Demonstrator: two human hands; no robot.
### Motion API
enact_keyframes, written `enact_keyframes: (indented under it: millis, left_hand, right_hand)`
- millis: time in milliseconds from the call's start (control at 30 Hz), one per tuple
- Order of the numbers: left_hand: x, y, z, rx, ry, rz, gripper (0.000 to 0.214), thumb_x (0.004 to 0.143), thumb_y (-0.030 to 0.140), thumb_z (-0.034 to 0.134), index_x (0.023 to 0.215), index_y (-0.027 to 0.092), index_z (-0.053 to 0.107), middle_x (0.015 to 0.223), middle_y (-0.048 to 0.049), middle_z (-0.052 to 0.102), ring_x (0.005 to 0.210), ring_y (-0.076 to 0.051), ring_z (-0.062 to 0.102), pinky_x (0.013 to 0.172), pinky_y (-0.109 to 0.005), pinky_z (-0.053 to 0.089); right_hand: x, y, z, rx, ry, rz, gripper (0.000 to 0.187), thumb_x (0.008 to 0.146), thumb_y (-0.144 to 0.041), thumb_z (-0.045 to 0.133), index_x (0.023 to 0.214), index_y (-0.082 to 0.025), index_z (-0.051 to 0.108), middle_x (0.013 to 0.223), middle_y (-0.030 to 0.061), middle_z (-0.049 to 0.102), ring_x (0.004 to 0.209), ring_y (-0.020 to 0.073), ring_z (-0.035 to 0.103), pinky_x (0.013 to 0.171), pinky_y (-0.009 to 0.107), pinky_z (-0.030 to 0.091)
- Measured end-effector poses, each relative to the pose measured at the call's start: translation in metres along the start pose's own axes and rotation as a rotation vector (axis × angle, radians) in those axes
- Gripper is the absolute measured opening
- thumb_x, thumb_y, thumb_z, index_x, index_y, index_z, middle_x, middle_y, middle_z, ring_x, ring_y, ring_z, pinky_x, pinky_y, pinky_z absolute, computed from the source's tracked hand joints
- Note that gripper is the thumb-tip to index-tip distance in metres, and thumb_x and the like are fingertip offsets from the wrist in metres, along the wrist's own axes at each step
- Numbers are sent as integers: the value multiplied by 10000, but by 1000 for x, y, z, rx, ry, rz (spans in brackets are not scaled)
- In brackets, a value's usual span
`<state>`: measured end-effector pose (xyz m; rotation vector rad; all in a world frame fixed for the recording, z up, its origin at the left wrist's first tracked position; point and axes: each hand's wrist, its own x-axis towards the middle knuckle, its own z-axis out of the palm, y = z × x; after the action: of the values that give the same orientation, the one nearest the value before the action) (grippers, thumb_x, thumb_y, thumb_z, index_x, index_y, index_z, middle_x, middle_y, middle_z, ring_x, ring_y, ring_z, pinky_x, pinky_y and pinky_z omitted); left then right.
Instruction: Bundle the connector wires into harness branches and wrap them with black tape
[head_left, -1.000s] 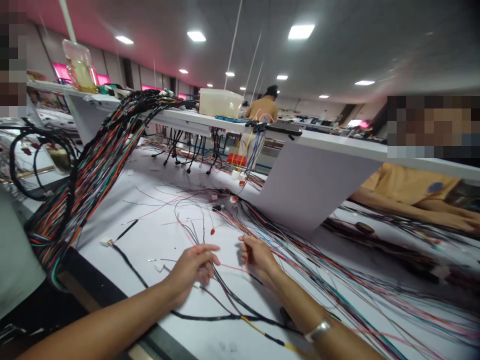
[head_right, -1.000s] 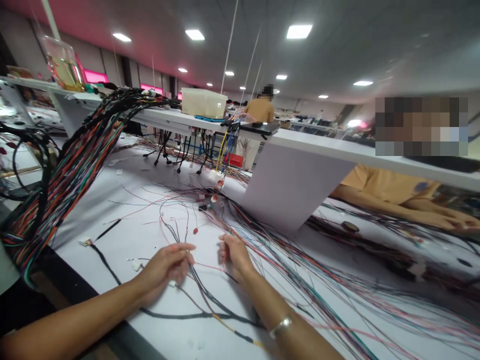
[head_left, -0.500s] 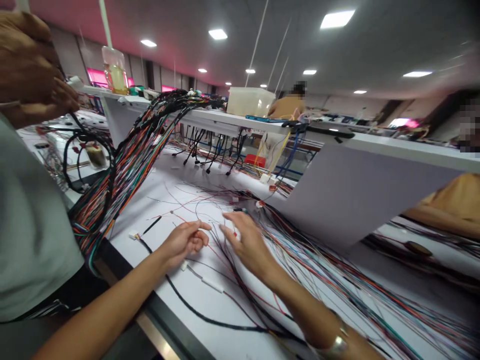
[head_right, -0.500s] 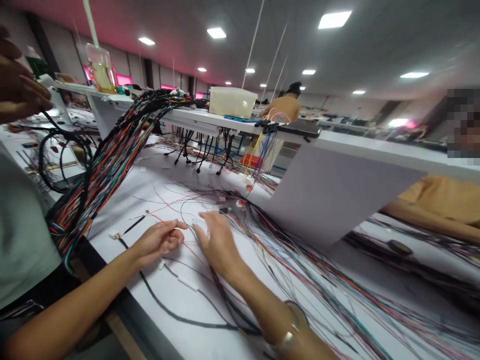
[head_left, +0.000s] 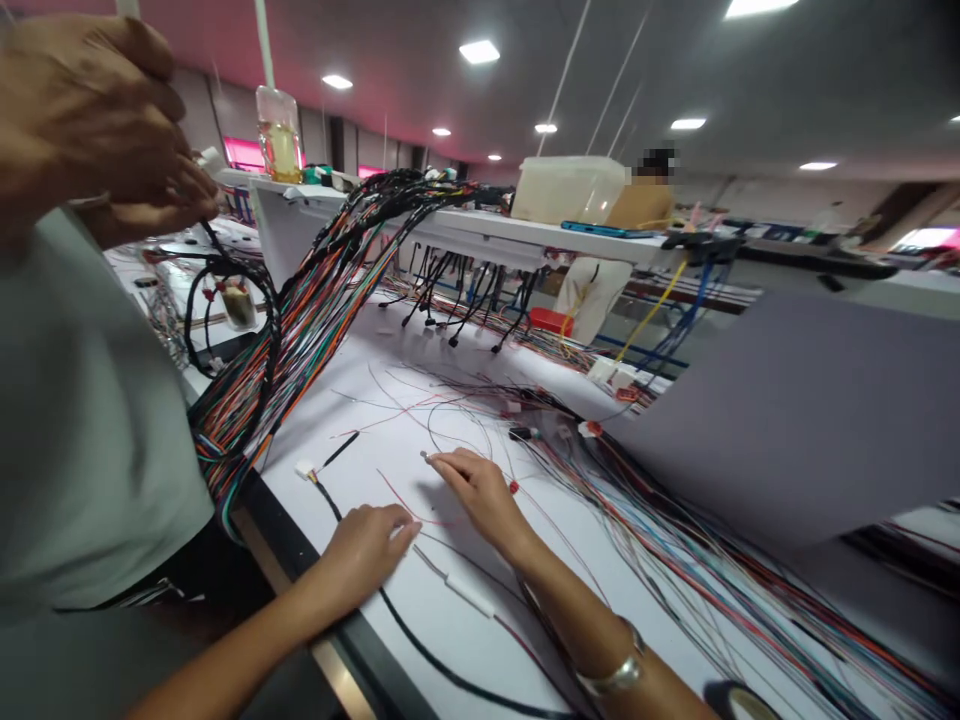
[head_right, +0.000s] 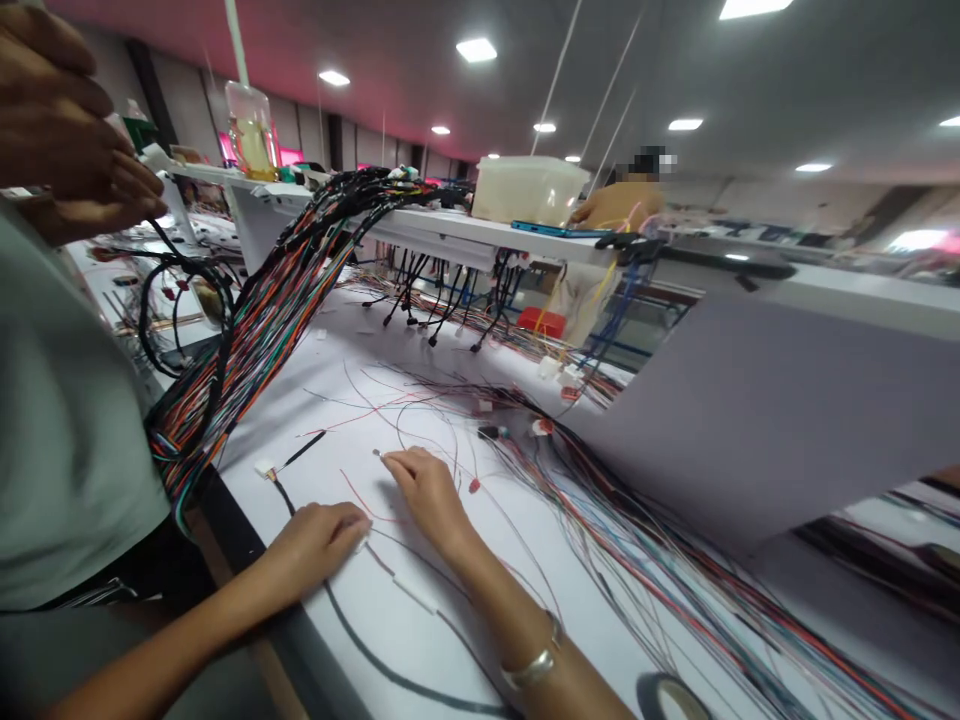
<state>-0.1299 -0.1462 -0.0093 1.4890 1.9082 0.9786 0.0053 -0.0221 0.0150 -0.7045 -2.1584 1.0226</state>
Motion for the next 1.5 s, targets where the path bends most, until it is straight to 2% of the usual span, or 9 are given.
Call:
enact_keyframes:
  millis: [200,367,500,667,800,967,1133,1333,1500]
  left_hand:
    - [-5,6,20,12,110,-37,67,746,273,614,700,225,605,537,16,505,533,-181,476,581,-260,265]
    - [-8,9,22,-592,125,-114,264,774,323,603,997,182,619,572,48,456,483,-102,375,502,-221,270]
    - [-8,15,27,-1015,154,-192,302,760,392,658,931,143,642,495,63,409,456,-65,316,453,-192,227]
    - [-7,22,34,-1252,139,-196,256,734,332,714,907,160,635,512,65,412,477,-49,338,472,-163,258]
    - [-6,22,35,-1258,131,-194,230,751,320,702,906,168,626,524,63,431,486,-46,347,486,-158,265]
    - [-5,21,32,-1036,155,-149,225,774,345,678,878,150,634,482,62,433,467,-49,324,469,-167,231]
    - [-5,20,31,-1149,119,-170,201,764,316,689,870,151,644,487,65,427,470,-41,330,479,-160,235]
    - [-6,19,33,-1137,28,-193,222,769,323,686,874,133,641,446,83,366,432,-29,283,446,-155,183]
    - [-5,19,34,-1195,129,-194,218,768,311,689,881,136,627,500,69,432,452,-28,338,457,-144,249]
  right_hand:
    - [-12,3,6,-50,-26,6,202,894,-301,489,868,-229,675,813,25,684,755,185,603,706,290,418]
    - [-33,-3,-4,-203,-8,-18,147,895,-289,481,834,-214,591,629,-19,597,556,142,524,573,251,373]
    - [-53,-8,-6,-277,-23,-118,207,928,-272,412,809,-208,569,739,26,636,641,148,565,628,247,389]
    - [-64,-10,-5,-230,-54,-72,262,940,-285,372,753,-209,540,651,7,584,565,133,510,583,233,370]
    - [-64,-9,-4,-118,-87,7,274,926,-289,390,691,-210,506,590,-20,526,537,124,470,539,220,339]
    - [-61,-15,-4,-160,-84,69,251,882,-254,433,641,-205,481,526,-34,483,485,113,417,501,222,282]
    - [-56,-27,-9,-234,-141,127,262,842,-238,461,583,-204,479,486,-30,469,466,114,405,473,227,246]
    - [-53,-31,-4,-408,-136,133,239,849,-213,469,612,-197,505,532,2,563,477,124,463,496,241,257]
    - [-58,-25,-2,-275,-138,61,191,900,-228,434,761,-199,561,601,-6,594,538,130,514,556,222,334]
